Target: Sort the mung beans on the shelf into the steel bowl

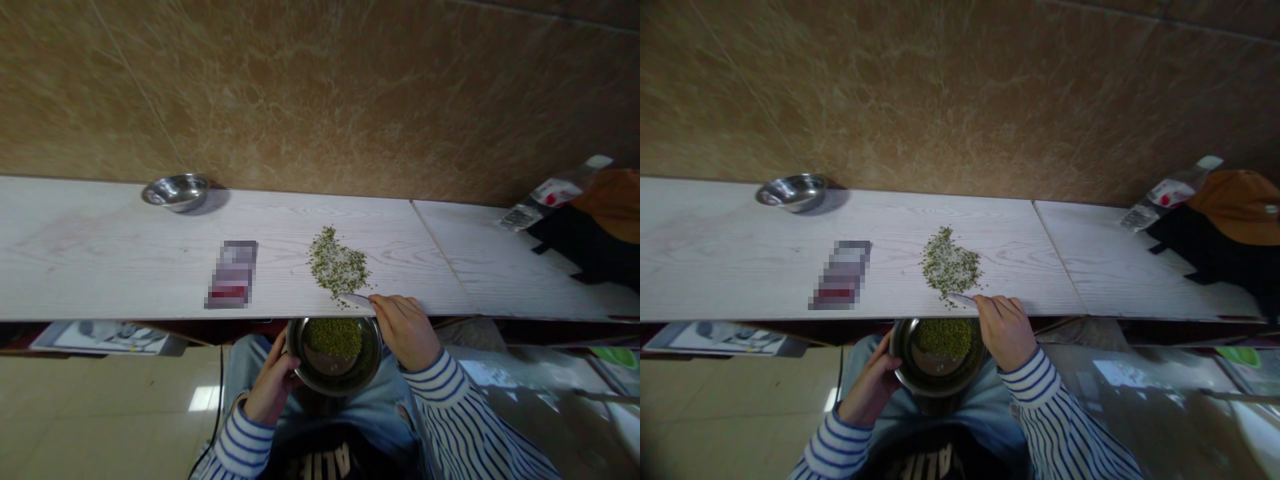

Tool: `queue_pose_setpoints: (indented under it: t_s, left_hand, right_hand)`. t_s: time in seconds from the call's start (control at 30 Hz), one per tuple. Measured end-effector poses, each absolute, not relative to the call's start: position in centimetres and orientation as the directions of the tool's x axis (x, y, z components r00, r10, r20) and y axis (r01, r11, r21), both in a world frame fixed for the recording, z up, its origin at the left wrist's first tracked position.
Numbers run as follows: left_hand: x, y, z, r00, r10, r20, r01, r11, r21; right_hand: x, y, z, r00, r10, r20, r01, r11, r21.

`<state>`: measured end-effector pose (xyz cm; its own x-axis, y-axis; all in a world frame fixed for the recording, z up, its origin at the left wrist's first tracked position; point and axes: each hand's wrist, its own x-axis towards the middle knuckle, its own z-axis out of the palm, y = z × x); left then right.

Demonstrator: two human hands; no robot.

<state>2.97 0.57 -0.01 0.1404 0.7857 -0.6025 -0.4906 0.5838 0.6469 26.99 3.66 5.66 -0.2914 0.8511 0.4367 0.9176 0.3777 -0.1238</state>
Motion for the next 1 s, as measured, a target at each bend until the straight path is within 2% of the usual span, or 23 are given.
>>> queue_pose_setpoints:
  t_s: [0.23,0.43,0.8,1.0]
  left_hand:
    - [3.0,0.6,-0.3,0.114,0.785,-0.608,-0.504,0.573,0.646]
    - [2.9,0.6,-0.2,0.128,0.785,-0.607,-0.507,0.578,0.640]
    - [2.7,0.5,-0.2,0.111,0.788,-0.606,-0.522,0.565,0.639]
    - [2.4,0.3,-0.2,0.092,0.786,-0.611,-0.475,0.574,0.667]
  right_hand:
    - [26.6,3.8,5.8,-0.317,0.846,0.428,0.917,0.388,-0.088]
    - [26.5,4.0,5.7,-0.286,0.844,0.453,0.916,0.379,-0.128]
    - [26.0,4.4,5.5,-0.312,0.858,0.407,0.904,0.401,-0.152]
    - [25.5,5.3,5.6,-0.326,0.853,0.409,0.894,0.418,-0.160]
